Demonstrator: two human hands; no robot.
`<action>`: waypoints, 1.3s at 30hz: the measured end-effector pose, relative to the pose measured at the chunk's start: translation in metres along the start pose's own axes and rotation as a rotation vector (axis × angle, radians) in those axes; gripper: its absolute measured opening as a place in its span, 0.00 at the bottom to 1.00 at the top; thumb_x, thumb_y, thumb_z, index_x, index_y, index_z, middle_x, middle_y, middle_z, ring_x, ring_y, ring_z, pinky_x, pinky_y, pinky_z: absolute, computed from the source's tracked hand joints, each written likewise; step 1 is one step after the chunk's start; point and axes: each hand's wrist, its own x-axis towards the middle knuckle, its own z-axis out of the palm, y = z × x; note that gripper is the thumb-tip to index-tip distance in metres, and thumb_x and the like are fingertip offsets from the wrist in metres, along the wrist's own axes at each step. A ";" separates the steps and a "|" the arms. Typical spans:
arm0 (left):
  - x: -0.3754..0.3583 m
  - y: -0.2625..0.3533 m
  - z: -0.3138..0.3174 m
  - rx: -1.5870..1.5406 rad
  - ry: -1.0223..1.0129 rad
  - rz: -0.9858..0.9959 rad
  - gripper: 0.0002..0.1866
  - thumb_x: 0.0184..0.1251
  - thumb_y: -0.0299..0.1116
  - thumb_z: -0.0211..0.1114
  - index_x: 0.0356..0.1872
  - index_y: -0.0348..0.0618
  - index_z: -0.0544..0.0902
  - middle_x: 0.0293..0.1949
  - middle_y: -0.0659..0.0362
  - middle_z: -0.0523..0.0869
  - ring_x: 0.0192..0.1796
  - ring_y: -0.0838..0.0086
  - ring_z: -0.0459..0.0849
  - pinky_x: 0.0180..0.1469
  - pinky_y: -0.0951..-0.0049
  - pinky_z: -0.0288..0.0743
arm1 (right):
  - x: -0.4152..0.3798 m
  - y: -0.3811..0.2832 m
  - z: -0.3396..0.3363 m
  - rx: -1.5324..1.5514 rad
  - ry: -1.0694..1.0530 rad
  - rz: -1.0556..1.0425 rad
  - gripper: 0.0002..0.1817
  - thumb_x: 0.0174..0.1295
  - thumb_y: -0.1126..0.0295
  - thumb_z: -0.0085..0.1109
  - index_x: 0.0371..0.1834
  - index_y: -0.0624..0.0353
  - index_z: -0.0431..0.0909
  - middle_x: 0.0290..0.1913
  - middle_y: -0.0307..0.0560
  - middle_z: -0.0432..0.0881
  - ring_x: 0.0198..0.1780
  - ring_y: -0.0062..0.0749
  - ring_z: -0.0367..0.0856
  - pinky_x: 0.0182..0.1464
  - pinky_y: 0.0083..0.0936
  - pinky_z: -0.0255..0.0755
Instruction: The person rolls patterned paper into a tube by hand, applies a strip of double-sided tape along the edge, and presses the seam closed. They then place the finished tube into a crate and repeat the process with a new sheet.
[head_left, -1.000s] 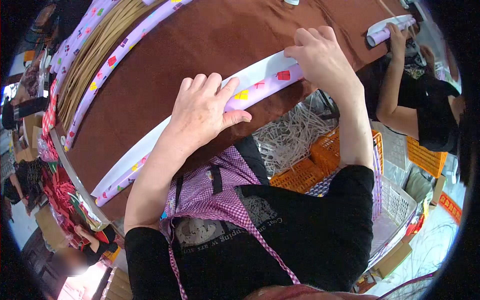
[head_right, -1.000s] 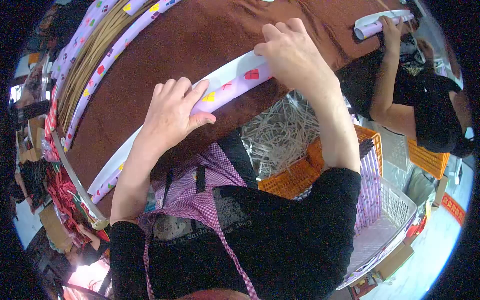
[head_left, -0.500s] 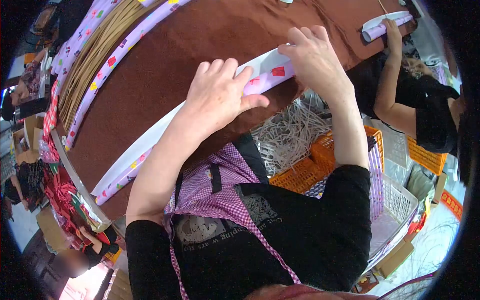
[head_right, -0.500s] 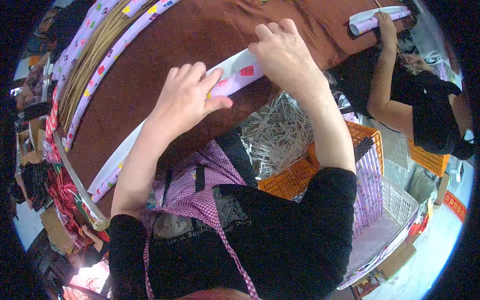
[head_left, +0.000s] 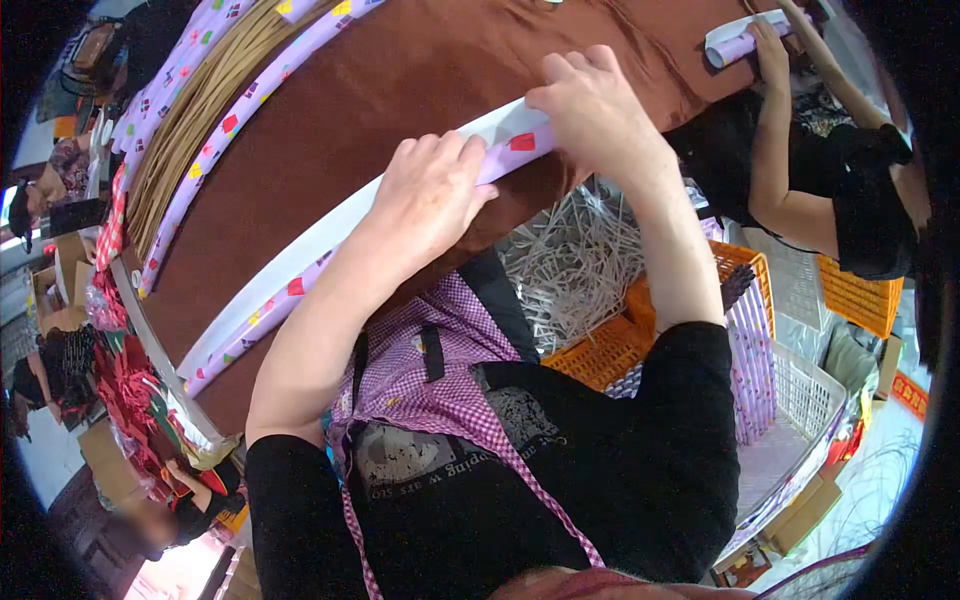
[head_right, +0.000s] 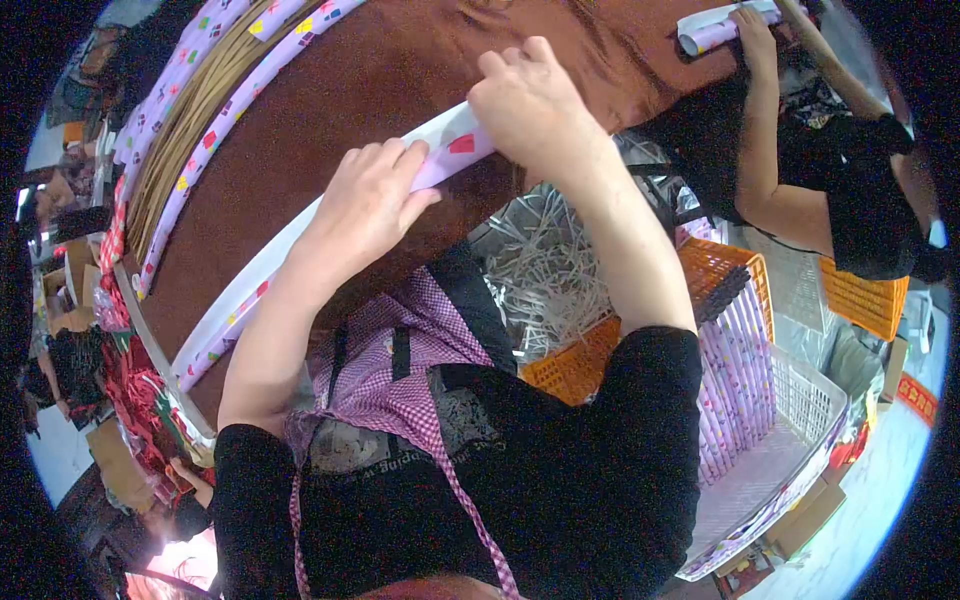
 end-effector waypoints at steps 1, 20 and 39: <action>-0.007 -0.002 -0.003 0.002 -0.002 0.001 0.20 0.60 0.39 0.71 0.48 0.37 0.79 0.40 0.51 0.82 0.44 0.59 0.81 0.48 0.62 0.72 | -0.001 -0.006 -0.002 0.014 0.012 -0.014 0.10 0.50 0.72 0.64 0.36 0.52 0.89 0.37 0.41 0.79 0.47 0.36 0.79 0.56 0.31 0.65; -0.007 -0.009 0.003 -0.009 0.063 -0.027 0.28 0.60 0.57 0.66 0.48 0.40 0.83 0.39 0.56 0.79 0.43 0.61 0.77 0.48 0.61 0.70 | -0.001 -0.058 -0.007 0.121 0.011 -0.007 0.08 0.54 0.67 0.61 0.33 0.54 0.87 0.36 0.40 0.79 0.46 0.32 0.78 0.56 0.30 0.64; -0.006 -0.012 0.007 0.008 0.071 0.022 0.33 0.62 0.62 0.61 0.52 0.41 0.83 0.41 0.57 0.77 0.44 0.63 0.76 0.47 0.61 0.70 | -0.022 0.035 0.005 0.568 0.103 -0.058 0.08 0.59 0.74 0.62 0.40 0.52 0.86 0.37 0.37 0.80 0.43 0.32 0.79 0.58 0.29 0.63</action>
